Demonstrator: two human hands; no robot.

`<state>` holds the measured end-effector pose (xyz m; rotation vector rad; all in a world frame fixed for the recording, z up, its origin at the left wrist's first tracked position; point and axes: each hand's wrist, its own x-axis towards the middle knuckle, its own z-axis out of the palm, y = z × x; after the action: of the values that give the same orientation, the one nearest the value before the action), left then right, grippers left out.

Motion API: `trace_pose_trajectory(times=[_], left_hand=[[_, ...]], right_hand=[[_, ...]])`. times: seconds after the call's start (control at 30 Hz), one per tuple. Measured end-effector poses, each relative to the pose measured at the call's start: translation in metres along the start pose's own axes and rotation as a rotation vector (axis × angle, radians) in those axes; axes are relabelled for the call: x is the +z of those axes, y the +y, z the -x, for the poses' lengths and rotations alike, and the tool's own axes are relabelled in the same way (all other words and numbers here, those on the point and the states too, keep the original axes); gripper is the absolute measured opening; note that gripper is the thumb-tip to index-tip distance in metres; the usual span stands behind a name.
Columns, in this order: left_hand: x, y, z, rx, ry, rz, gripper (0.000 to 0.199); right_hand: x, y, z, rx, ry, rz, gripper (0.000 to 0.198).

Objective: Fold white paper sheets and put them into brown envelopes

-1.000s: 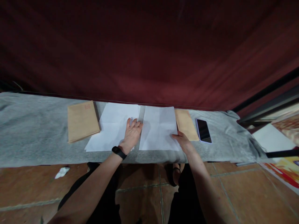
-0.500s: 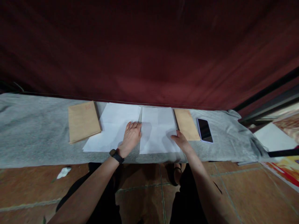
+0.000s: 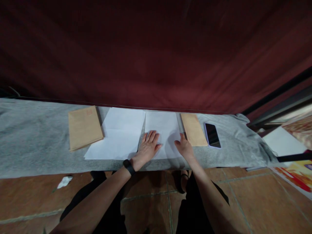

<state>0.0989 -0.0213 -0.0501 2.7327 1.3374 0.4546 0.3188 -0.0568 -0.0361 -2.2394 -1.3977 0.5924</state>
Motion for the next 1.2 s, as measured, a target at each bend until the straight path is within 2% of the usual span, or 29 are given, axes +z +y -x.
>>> trace_pose_trajectory(times=[0.13, 0.3, 0.37, 0.43, 0.57, 0.7, 1.0, 1.13, 1.2], left_hand=[[-0.001, -0.002, -0.002, 0.006, 0.000, -0.028, 0.049], [-0.002, 0.002, -0.005, 0.065, -0.011, -0.057, 0.047], [0.000, 0.006, -0.004, 0.122, -0.024, -0.049, 0.047], [0.004, 0.011, -0.002, 0.163, -0.039, -0.039, 0.049], [0.009, 0.016, 0.002, 0.177, -0.059, -0.035, 0.052], [0.009, 0.009, 0.000, 0.139, -0.072, -0.047, 0.055], [0.008, -0.011, -0.005, -0.046, -0.027, -0.087, 0.059], [0.003, -0.012, -0.007, -0.071, -0.043, -0.112, 0.059], [-0.001, -0.008, -0.003, -0.030, -0.062, -0.122, 0.057]], right_hand=[[-0.003, -0.009, 0.012, -0.061, 0.067, 0.189, 0.050], [-0.003, -0.018, 0.023, -0.310, 0.305, 0.348, 0.048], [0.005, -0.021, 0.021, -0.434, 0.308, 0.293, 0.047], [0.018, -0.024, 0.017, -0.531, 0.218, 0.192, 0.047], [0.044, -0.029, 0.009, -0.559, 0.121, 0.110, 0.053], [0.058, -0.033, 0.012, -0.585, 0.132, 0.205, 0.053], [0.063, -0.016, 0.013, -0.460, 0.308, 0.395, 0.059], [0.062, -0.009, 0.012, -0.435, 0.331, 0.429, 0.061], [0.061, -0.008, 0.012, -0.433, 0.326, 0.439, 0.061]])
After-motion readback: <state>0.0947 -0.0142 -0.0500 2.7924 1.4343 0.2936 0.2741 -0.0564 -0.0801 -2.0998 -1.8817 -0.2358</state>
